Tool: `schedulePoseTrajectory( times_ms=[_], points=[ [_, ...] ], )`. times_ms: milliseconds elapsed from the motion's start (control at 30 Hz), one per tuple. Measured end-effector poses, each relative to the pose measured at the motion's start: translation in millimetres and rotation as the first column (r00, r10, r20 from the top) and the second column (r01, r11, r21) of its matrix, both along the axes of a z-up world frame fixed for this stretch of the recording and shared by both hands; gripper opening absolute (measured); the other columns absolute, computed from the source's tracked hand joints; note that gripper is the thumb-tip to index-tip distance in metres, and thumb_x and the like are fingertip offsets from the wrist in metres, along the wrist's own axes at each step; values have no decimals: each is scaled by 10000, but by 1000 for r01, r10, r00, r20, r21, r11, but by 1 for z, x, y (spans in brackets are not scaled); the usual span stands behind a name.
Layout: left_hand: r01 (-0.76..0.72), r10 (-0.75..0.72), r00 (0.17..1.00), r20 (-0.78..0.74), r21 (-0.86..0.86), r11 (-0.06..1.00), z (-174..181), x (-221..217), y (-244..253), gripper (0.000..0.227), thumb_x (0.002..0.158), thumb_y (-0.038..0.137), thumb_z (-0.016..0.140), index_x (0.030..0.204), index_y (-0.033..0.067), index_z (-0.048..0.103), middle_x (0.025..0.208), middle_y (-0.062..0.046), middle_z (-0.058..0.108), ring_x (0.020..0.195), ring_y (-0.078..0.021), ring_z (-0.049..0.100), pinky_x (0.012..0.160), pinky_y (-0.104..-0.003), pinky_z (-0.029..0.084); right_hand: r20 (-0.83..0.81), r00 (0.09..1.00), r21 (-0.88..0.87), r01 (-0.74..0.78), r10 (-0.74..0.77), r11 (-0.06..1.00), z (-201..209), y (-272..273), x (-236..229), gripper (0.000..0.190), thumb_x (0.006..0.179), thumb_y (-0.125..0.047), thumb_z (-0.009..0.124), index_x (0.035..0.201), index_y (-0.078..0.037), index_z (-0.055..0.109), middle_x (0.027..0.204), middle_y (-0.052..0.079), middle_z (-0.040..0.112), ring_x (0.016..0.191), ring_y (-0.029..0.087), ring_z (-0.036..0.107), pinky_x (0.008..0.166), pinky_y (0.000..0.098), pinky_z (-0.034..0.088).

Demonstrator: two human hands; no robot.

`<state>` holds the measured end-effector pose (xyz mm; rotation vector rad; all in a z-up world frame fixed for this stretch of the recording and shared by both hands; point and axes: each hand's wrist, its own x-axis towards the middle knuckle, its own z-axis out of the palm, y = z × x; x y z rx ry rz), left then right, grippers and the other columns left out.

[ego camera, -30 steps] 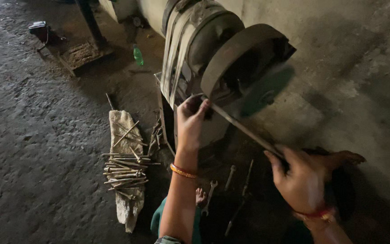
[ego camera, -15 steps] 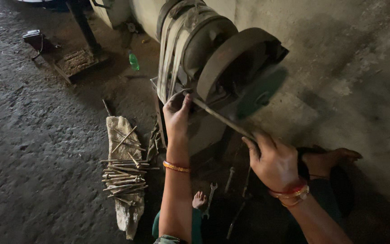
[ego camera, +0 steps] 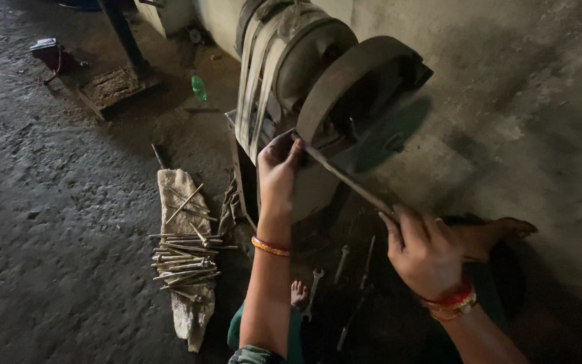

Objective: The person sits on the floor and uses a bench grinder to sharpen or smooth metal rods. They pick up rods from a pile on a cloth, hold them against the spinning wheel, and rotate them to grind different sides.

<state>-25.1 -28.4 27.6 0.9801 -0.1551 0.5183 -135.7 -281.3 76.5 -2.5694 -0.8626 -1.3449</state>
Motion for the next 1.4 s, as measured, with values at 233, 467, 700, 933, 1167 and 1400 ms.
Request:
schedulePoseTrajectory(
  times_ms=[233,467,700,933,1167,1400],
  points=[
    [-22,23,999,-42,11,1000,-2,2,3,222,976,92,708,1154,-39,720,999,-46,750,872,-125,667,791,-279,543,-5,1000,5,16,-16,1000,-4,4,11,252,885,-233,842,980,-9,774,791,126,734,608,236,700,518,325,555],
    [-81,84,996,44,-50,995,-18,20,19,198,1025,81,728,1160,-62,712,1013,-47,723,894,-136,639,802,-290,522,11,998,15,-61,61,998,-4,16,30,229,884,-206,850,953,-2,771,789,142,750,585,216,698,474,296,529],
    [-62,64,997,-47,46,997,-15,12,0,245,955,91,712,1165,-34,699,974,-20,743,866,-111,669,793,-254,548,-44,999,18,11,-10,1000,-3,1,8,257,863,-223,840,976,-2,774,798,139,747,579,230,688,496,324,544],
    [40,-41,999,8,69,997,-24,14,-14,209,1025,81,739,1108,-92,658,888,-53,681,787,-150,630,719,-313,540,20,997,34,70,-71,997,-13,-13,-2,258,868,-245,862,979,-31,772,826,125,752,612,248,687,515,345,540],
    [-26,26,1000,11,2,1000,-9,4,-5,283,976,66,728,1227,-60,698,1069,-67,758,941,-134,676,859,-285,542,43,998,44,48,-49,998,-19,-8,7,222,911,-237,858,1001,-51,778,900,95,763,640,221,684,535,317,551],
    [117,-116,993,30,-31,993,-16,-7,1,289,943,86,735,1210,-16,695,1045,-42,748,921,-135,690,840,-309,589,120,993,35,7,-12,999,3,-11,-15,130,900,-152,896,914,-78,790,828,79,743,587,237,645,514,387,512]
  ],
)
